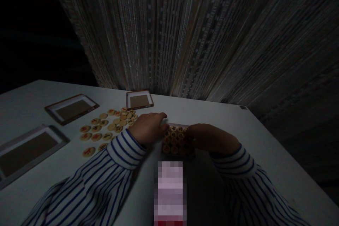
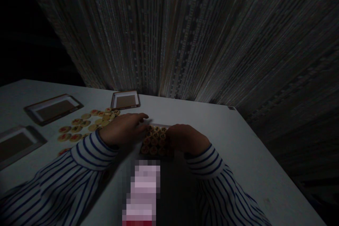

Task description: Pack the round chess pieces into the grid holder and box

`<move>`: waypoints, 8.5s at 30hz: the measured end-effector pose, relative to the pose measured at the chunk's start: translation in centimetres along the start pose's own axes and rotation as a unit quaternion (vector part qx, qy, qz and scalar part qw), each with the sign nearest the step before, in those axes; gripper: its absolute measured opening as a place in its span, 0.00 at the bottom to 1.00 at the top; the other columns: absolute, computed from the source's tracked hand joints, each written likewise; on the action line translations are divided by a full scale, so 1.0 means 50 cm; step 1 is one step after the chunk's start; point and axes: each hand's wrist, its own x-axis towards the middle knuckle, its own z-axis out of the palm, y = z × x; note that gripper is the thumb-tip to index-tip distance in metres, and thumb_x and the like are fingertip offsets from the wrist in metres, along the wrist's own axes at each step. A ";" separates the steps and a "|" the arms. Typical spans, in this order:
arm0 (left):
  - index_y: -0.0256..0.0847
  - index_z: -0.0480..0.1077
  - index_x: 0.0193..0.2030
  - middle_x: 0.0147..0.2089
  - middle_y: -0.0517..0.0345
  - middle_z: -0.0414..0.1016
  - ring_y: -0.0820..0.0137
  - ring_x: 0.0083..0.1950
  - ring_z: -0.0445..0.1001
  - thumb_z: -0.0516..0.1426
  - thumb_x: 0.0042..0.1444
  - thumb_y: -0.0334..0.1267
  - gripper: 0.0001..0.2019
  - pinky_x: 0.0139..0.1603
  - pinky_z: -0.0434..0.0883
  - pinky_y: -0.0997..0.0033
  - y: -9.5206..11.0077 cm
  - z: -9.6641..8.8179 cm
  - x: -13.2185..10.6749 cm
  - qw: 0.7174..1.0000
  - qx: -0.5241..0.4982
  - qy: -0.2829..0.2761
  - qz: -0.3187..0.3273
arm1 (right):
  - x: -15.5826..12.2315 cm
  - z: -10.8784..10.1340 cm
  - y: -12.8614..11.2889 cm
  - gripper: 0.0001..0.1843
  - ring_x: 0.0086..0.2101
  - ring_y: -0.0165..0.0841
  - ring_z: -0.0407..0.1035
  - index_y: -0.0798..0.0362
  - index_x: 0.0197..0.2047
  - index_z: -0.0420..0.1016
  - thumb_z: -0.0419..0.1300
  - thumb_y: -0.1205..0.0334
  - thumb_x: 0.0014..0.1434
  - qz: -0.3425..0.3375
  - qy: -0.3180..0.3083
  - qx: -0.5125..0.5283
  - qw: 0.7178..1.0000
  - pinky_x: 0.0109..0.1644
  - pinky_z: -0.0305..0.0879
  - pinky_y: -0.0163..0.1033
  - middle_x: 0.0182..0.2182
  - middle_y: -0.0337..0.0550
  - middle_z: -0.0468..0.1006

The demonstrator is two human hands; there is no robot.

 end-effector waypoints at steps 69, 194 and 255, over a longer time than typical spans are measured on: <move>0.40 0.68 0.49 0.42 0.53 0.77 0.61 0.43 0.74 0.47 0.56 0.48 0.20 0.43 0.68 0.62 -0.014 -0.027 -0.001 0.999 -0.005 0.051 -0.001 | -0.011 -0.016 -0.008 0.16 0.34 0.38 0.73 0.54 0.46 0.72 0.52 0.66 0.54 0.030 -0.025 0.000 0.999 0.32 0.65 0.37 0.37 0.52 0.78; 0.39 0.71 0.45 0.42 0.50 0.75 0.61 0.46 0.70 0.54 0.53 0.37 0.13 0.48 0.65 0.62 -0.296 0.010 -0.159 0.989 -0.032 0.123 -0.072 | 0.204 -0.111 -0.230 0.12 0.41 0.36 0.68 0.54 0.43 0.73 0.50 0.65 0.58 -0.118 0.261 0.052 0.957 0.44 0.60 0.40 0.39 0.46 0.76; 0.38 0.72 0.43 0.36 0.51 0.74 0.65 0.38 0.72 0.55 0.51 0.44 0.16 0.42 0.68 0.65 -0.311 0.036 -0.148 0.952 -0.167 0.218 -0.134 | 0.237 -0.071 -0.230 0.12 0.40 0.35 0.66 0.54 0.43 0.70 0.49 0.65 0.60 -0.152 0.238 0.018 0.959 0.40 0.56 0.38 0.38 0.46 0.75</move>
